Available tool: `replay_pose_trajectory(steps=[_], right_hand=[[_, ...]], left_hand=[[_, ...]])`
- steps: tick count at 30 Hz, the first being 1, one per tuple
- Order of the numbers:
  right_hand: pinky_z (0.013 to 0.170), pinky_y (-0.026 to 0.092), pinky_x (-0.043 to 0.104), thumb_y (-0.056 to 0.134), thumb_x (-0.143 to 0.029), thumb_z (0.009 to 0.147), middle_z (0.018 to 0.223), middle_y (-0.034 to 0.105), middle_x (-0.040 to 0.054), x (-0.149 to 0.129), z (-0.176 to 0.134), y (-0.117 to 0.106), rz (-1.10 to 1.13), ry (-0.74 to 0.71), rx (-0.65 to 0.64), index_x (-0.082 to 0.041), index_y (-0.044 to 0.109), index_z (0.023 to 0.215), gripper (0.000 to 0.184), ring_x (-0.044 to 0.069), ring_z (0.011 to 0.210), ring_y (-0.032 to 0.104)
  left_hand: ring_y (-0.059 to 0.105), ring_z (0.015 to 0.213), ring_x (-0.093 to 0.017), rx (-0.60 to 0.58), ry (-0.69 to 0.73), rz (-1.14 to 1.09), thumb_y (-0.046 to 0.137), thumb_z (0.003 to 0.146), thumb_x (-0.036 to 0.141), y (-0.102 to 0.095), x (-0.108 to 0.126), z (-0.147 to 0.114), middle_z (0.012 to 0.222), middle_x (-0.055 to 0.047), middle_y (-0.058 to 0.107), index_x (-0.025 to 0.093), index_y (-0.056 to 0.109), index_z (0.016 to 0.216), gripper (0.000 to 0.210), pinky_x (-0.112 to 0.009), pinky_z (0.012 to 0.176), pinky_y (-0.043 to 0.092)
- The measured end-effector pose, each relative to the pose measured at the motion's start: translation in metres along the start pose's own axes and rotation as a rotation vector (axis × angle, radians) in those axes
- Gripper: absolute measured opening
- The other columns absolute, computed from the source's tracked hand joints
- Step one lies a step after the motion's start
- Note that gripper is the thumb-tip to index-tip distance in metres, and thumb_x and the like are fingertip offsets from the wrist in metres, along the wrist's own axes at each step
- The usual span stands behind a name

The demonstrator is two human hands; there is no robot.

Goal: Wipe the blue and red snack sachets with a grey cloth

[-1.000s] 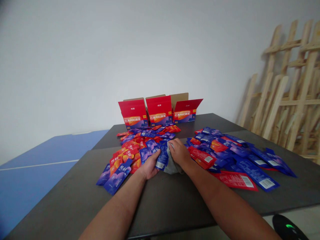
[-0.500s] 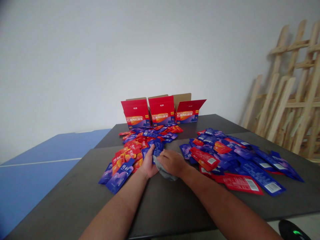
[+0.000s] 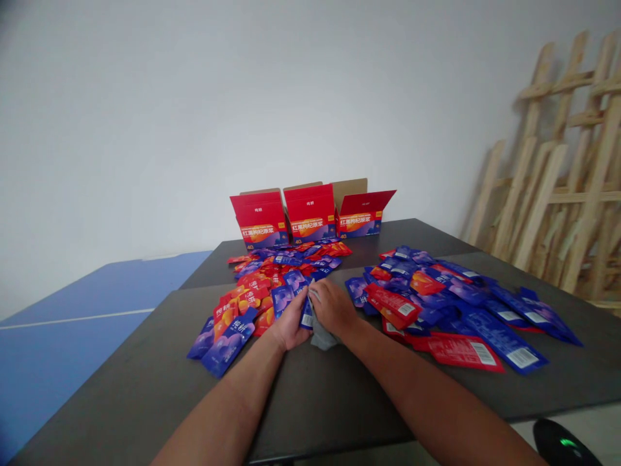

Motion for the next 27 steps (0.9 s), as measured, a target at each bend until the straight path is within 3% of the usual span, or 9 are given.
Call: replay_pose_trajectory(steps=[6, 10, 13, 15, 18, 22, 25, 27], right_hand=[[0.080, 0.049, 0.038, 0.042, -0.028, 0.092, 0.092, 0.060, 0.0087, 0.034, 0.001, -0.004, 0.062, 0.201, 0.128, -0.020, 0.055, 0.100, 0.017, 0.022, 0.090, 0.058], [0.079, 0.049, 0.039, 0.043, -0.030, 0.091, 0.091, 0.061, 0.0089, 0.058, -0.001, -0.004, 0.089, 0.336, 0.167, -0.018, 0.056, 0.097, 0.019, 0.023, 0.089, 0.058], [0.078, 0.049, 0.038, 0.044, -0.031, 0.090, 0.092, 0.062, 0.0095, 0.061, -0.001, -0.008, 0.083, 0.369, 0.180, -0.017, 0.057, 0.097, 0.020, 0.023, 0.088, 0.059], [0.079, 0.048, 0.037, 0.043, -0.030, 0.092, 0.093, 0.061, 0.0093, 0.046, 0.000, -0.010, 0.092, 0.255, 0.153, -0.017, 0.057, 0.098, 0.020, 0.022, 0.089, 0.058], [0.082, 0.047, 0.034, 0.042, -0.026, 0.093, 0.093, 0.062, 0.0085, 0.005, -0.001, -0.008, 0.093, -0.077, 0.035, -0.018, 0.058, 0.099, 0.018, 0.020, 0.091, 0.058], [0.077, 0.047, 0.032, 0.042, -0.021, 0.093, 0.088, 0.062, 0.0071, -0.038, -0.012, 0.003, -0.001, -0.414, -0.119, -0.019, 0.061, 0.094, 0.019, 0.018, 0.083, 0.056], [0.074, 0.046, 0.032, 0.043, -0.021, 0.092, 0.085, 0.062, 0.0066, -0.044, -0.014, 0.010, -0.032, -0.458, -0.160, -0.019, 0.062, 0.091, 0.019, 0.018, 0.079, 0.055], [0.076, 0.047, 0.033, 0.043, -0.021, 0.092, 0.090, 0.062, 0.0079, -0.037, -0.011, 0.010, -0.013, -0.395, -0.127, -0.019, 0.061, 0.093, 0.019, 0.019, 0.084, 0.056]], left_hand=[[0.067, 0.082, -0.021, 0.000, -0.002, 0.005, 0.055, 0.085, 0.047, 0.000, -0.001, 0.001, 0.086, -0.009, 0.071, 0.013, 0.065, 0.103, 0.040, -0.032, 0.079, 0.049], [0.063, 0.066, -0.016, 0.031, 0.012, -0.026, 0.056, 0.084, 0.048, -0.006, 0.003, 0.001, 0.079, -0.007, 0.069, 0.013, 0.065, 0.097, 0.038, -0.026, 0.063, 0.047], [0.061, 0.061, -0.014, 0.035, 0.027, -0.089, 0.056, 0.082, 0.053, -0.008, 0.009, 0.001, 0.077, -0.006, 0.067, 0.014, 0.064, 0.094, 0.042, -0.023, 0.051, 0.042], [0.059, 0.058, -0.014, 0.048, 0.040, -0.118, 0.056, 0.081, 0.055, -0.010, 0.012, 0.001, 0.072, -0.005, 0.065, 0.014, 0.063, 0.090, 0.042, -0.023, 0.047, 0.039], [0.060, 0.056, -0.015, 0.065, 0.026, -0.129, 0.053, 0.081, 0.057, -0.013, 0.013, 0.002, 0.068, -0.005, 0.065, 0.014, 0.062, 0.087, 0.044, -0.025, 0.052, 0.043], [0.066, 0.074, -0.024, 0.081, -0.121, -0.106, 0.050, 0.078, 0.065, -0.017, 0.002, 0.004, 0.075, -0.011, 0.069, 0.012, 0.063, 0.088, 0.055, -0.034, 0.069, 0.050], [0.067, 0.081, -0.026, 0.099, -0.139, -0.047, 0.053, 0.076, 0.064, -0.017, -0.004, 0.005, 0.076, -0.012, 0.069, 0.012, 0.063, 0.087, 0.055, -0.036, 0.074, 0.050], [0.066, 0.080, -0.024, 0.115, -0.077, -0.002, 0.054, 0.077, 0.061, -0.016, -0.005, 0.008, 0.076, -0.011, 0.069, 0.012, 0.063, 0.086, 0.051, -0.034, 0.075, 0.050]])
Point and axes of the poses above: each hand's wrist, its own z-axis towards the middle knuckle, its own y-axis out of the palm, x = y × z, the point moved 6 cm from there along z, towards the middle knuckle
